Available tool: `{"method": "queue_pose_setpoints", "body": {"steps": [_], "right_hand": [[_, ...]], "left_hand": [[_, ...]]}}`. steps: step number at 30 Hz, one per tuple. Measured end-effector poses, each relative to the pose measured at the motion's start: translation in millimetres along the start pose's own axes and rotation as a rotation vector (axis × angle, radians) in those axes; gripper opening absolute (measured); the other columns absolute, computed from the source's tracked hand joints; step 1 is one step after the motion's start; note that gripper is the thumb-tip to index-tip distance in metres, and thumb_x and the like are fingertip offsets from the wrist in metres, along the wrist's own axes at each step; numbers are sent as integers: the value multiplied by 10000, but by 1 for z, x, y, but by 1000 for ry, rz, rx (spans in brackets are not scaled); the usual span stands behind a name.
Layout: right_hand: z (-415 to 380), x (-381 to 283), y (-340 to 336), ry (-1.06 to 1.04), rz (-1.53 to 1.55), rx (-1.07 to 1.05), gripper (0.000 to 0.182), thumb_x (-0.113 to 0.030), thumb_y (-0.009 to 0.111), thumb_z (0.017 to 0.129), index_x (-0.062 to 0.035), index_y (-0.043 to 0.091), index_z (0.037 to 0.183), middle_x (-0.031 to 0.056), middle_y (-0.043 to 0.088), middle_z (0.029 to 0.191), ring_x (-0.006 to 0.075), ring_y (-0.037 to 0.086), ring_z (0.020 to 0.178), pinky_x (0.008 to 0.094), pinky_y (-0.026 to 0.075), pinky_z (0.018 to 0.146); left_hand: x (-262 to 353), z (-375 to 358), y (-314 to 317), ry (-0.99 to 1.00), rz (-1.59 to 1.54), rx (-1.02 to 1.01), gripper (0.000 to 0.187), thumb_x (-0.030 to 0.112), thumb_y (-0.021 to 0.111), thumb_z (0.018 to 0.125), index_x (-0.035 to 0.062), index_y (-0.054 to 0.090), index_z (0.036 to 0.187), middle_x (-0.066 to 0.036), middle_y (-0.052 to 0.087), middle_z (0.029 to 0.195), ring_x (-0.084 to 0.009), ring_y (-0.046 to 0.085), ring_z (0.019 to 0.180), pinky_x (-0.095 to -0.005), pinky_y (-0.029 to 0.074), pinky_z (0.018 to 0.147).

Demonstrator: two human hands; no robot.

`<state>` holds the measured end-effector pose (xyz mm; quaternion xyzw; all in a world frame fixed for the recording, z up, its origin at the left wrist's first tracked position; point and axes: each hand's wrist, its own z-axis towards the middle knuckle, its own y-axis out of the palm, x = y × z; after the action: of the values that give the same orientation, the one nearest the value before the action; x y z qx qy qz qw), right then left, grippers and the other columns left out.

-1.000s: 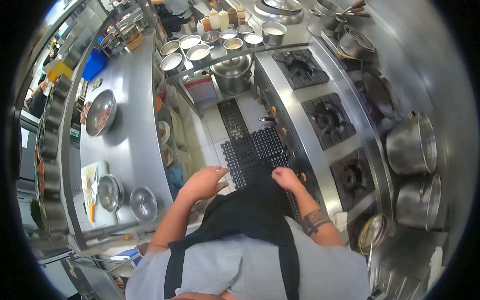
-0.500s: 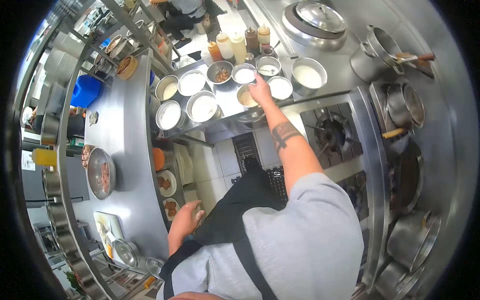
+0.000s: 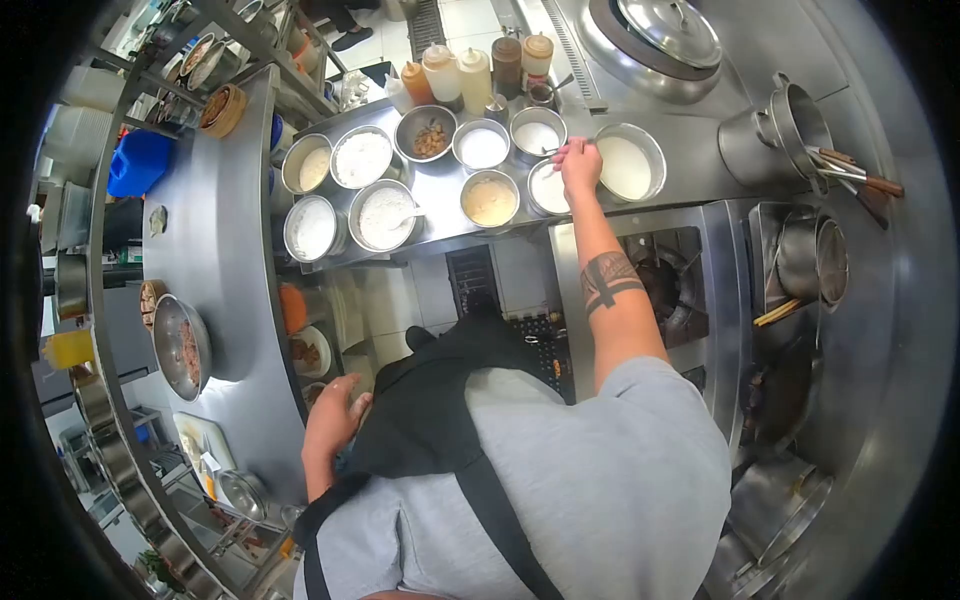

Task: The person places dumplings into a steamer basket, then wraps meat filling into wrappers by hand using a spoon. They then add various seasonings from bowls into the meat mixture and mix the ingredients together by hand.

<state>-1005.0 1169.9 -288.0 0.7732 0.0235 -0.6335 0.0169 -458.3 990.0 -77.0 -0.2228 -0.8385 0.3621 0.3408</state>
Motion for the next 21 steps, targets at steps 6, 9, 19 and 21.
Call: {"method": "queue_pose_setpoints", "body": {"steps": [6,9,19,21], "right_hand": [[-23,-26,-5,-81,49,-82,228,-218,537,1063,-16,640,1056,50,650,802,141,630,608,268,498,530],[-18,-18,20,-278,-90,-260,248,-228,534,1058,-24,673,1033,49,671,768,139,639,618,293,514,575],[-27,20,74,43,-22,-352,278,-219,513,1069,21,643,1119,106,689,831,130,628,614,267,494,531],[-25,18,62,76,21,-358,276,-205,508,1069,30,633,1140,127,698,855,140,639,623,253,493,523]], "left_hand": [[16,17,-3,42,7,22,431,245,707,954,28,632,1319,-215,672,1258,-400,623,1192,-468,498,1009],[23,17,-4,34,0,0,432,242,707,953,28,632,1321,-211,670,1272,-398,624,1197,-464,499,1014],[-10,-16,11,-87,-34,44,437,245,695,960,23,636,1332,-209,651,1337,-388,600,1256,-451,478,1062],[-15,-26,13,-137,-70,66,440,245,697,961,20,635,1333,-210,650,1338,-387,600,1256,-450,478,1062]]}}
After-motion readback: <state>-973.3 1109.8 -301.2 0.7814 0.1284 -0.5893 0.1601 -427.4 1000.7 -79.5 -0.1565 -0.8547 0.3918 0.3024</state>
